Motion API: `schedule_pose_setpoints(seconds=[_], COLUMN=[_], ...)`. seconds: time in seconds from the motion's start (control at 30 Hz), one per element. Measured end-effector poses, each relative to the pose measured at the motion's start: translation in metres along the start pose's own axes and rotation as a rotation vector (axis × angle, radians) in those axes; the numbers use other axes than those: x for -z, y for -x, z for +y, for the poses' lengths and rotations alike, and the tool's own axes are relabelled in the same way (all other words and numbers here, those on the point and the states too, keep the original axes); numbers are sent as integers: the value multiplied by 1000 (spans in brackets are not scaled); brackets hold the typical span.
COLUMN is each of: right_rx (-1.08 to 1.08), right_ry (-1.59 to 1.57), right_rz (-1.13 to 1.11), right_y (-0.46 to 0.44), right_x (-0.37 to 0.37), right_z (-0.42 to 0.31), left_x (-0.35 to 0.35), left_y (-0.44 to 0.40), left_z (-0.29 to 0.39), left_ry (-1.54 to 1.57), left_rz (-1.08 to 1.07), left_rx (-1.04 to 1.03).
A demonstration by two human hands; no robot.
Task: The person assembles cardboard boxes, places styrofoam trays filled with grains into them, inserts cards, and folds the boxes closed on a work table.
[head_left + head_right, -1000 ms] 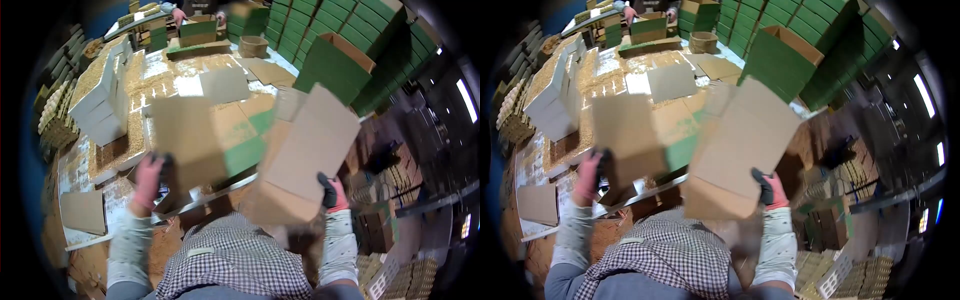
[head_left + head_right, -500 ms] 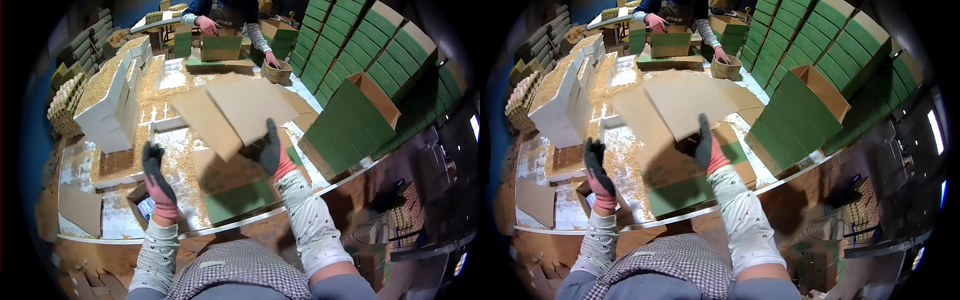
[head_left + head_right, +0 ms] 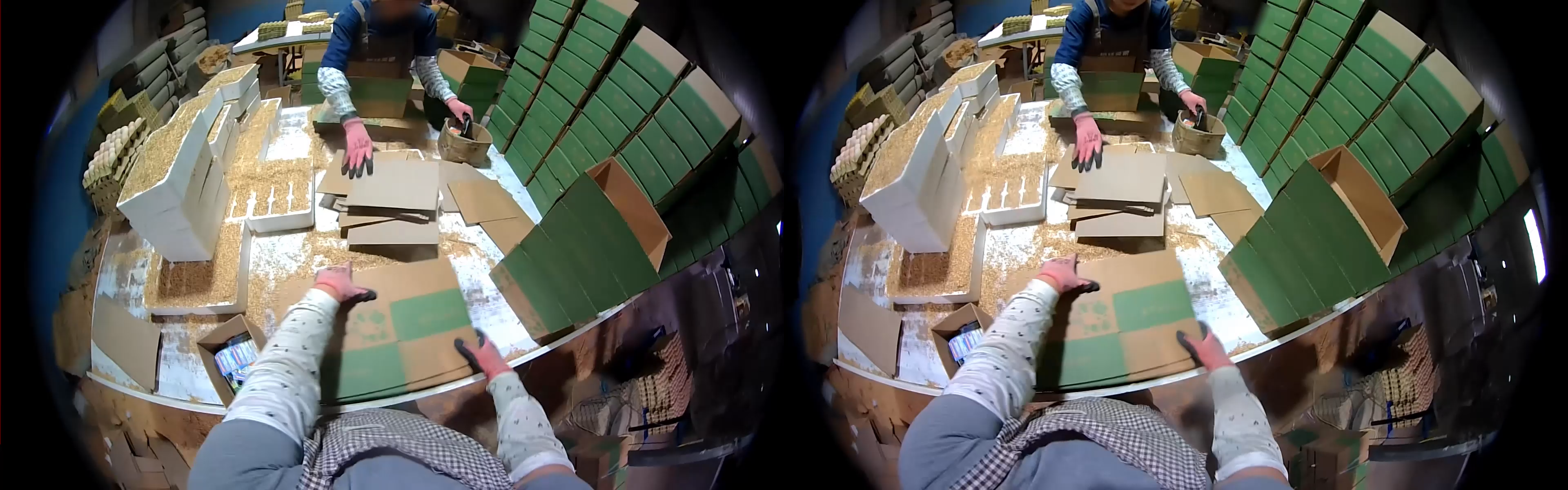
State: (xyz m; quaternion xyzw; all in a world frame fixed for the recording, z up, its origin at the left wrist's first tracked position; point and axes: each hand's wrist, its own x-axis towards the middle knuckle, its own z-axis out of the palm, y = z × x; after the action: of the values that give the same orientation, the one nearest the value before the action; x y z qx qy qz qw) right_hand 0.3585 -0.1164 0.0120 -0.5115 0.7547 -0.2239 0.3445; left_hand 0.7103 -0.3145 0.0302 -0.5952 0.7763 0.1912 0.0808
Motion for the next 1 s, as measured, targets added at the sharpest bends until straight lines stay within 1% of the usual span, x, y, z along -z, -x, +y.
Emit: schedule_pose_setpoints(seconds=[0.03, 0.07, 0.1, 0.13, 0.17, 0.2, 0.23, 0.27, 0.3, 0.37, 0.4, 0.43, 0.47, 0.5, 0.57, 0.6, 0.63, 0.7, 0.73, 0.77, 0.8, 0.83, 0.87, 0.9, 0.93, 0.97, 1.0], right_rx=[63, 68, 43, 15, 150, 536, 487, 735, 886, 1058, 1056, 1051, 921, 1024, 736, 811, 905, 856, 894, 933, 948, 1131, 1299, 1460, 1436, 1352, 1312], right_ry=[-77, -5, 26, 55, -11, 64, 140, 112, 239, 670, 767, 861, 819, 744, 901, 1017, 1077, 912, 948, 988, 929, 885, 825, 757, 660, 545, 735], right_rz=[-82, -135, -107, -81, 22, 271, 333, 407, 429, 478, 238, -8, -174, -179, -296, -202, -13, 26, 0, -35, -28, 66, 158, 261, -264, -779, -751], right_y=[10, 11, 8, 7, 20, 7, 31, 34, 36, 41, 32, 23, 16, -5, -10, -13, -33, -54, -51, -43, -29, -16, -2, 7, 5, 7, 23], right_x=[-1, 1, 7, 17, 42, 55, 84, 104, 118, 126, 121, 114, 108, 110, 115, 114, 105, 83, 60, 39, 40, 52, 66, 81, 108, 131, 134], right_z=[1, 4, 7, -12, -62, -77, -135, -171, -198, -246, -258, -267, -269, -265, -298, -313, -315, -339, -335, -329, -340, -342, -337, -328, -312, -294, -288], left_x=[12, 11, 6, 15, 1, 10, 29, 59, 96, 147, 155, 149, 138, 125, 110, 106, 106, 122, 132, 156, 156, 166, 132, 135, 137, 141, 164], left_y=[14, 19, 25, 50, 57, 68, 86, 110, 134, 174, 185, 187, 191, 201, 230, 246, 262, 283, 288, 288, 273, 269, 229, 217, 220, 225, 226], left_z=[-4, -11, -15, -2, -2, 5, 20, 35, 50, 71, 75, 76, 82, 85, 86, 89, 91, 97, 89, 78, 62, 71, 46, 31, 36, 44, 55], left_ry=[-83, -18, 49, -63, -88, 10, 109, 61, 11, -31, -46, -10, -25, -43, -34, -62, -84, -2, 109, 313, 204, 87, -267, 7, -43, -85, 32], left_rz=[-89, -121, -153, -86, 95, 188, 277, 420, 579, 794, 876, 865, 932, 1002, 961, 861, 755, 541, 324, 320, 641, 805, 840, 736, 644, 554, 189], left_rx=[21, -9, -35, -89, -186, -168, -151, -192, -234, -312, -354, -394, -367, -338, -427, -531, -638, -993, -900, -816, -622, -171, 144, 64, 35, 7, -90])
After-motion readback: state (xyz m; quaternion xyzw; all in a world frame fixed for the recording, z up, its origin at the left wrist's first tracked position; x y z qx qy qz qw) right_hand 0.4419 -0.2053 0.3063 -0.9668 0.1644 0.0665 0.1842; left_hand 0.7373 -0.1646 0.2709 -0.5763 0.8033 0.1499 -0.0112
